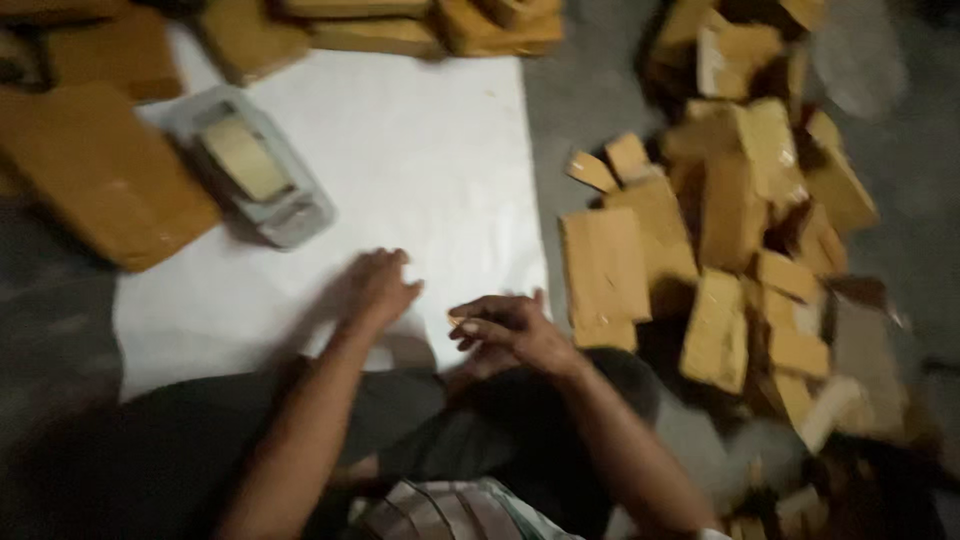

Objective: The person sits on the floor and repeatedly folds and seals small cardboard boxes using a handheld tape dispenser. They fold the flaps, apply tape to secure the seams, and place the finished boxes aside.

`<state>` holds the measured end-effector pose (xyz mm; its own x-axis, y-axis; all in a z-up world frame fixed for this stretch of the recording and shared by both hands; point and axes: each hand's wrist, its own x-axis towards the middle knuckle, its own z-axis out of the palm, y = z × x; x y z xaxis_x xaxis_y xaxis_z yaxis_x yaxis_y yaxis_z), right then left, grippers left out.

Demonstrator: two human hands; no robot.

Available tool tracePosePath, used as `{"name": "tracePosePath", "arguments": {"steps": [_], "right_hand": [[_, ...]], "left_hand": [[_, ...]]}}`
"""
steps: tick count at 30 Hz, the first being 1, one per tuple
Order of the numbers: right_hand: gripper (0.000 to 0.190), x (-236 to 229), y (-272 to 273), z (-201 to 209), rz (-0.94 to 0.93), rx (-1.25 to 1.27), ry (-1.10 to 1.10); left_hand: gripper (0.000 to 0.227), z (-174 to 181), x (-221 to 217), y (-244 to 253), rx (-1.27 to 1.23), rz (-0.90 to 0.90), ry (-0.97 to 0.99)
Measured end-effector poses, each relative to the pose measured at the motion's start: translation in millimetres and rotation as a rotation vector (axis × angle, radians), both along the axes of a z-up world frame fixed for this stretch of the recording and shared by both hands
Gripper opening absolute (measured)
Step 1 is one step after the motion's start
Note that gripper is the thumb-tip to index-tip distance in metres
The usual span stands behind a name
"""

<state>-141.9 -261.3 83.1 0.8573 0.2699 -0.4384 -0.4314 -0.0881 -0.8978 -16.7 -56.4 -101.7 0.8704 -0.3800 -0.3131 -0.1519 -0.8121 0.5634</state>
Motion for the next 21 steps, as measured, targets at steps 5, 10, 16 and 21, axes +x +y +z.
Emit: {"name": "tracePosePath", "arguments": {"steps": [5,10,16,21], "right_hand": [[0.040,11.7,10.6,-8.2,-0.008,-0.975,-0.311],[0.040,28.5,12.4,-7.3,-0.064,-0.907,-0.025],[0.039,10.9,7.7,-28.8,0.067,-1.011,-0.226],[0.037,-4.9,11.5,-32.0,0.120,-1.039,-0.301]], "left_hand": [[0.050,64.1,-29.0,29.1,-0.133,-0.047,-0.044],[0.047,141.5,-93.9,54.4,-0.286,-0.001,-0.415],[0.033,172.8,-174.8,70.5,0.217,-0.090,-0.572],[0.032,164.1,-200.1,52.4,0.264,-0.244,-0.693]]}}
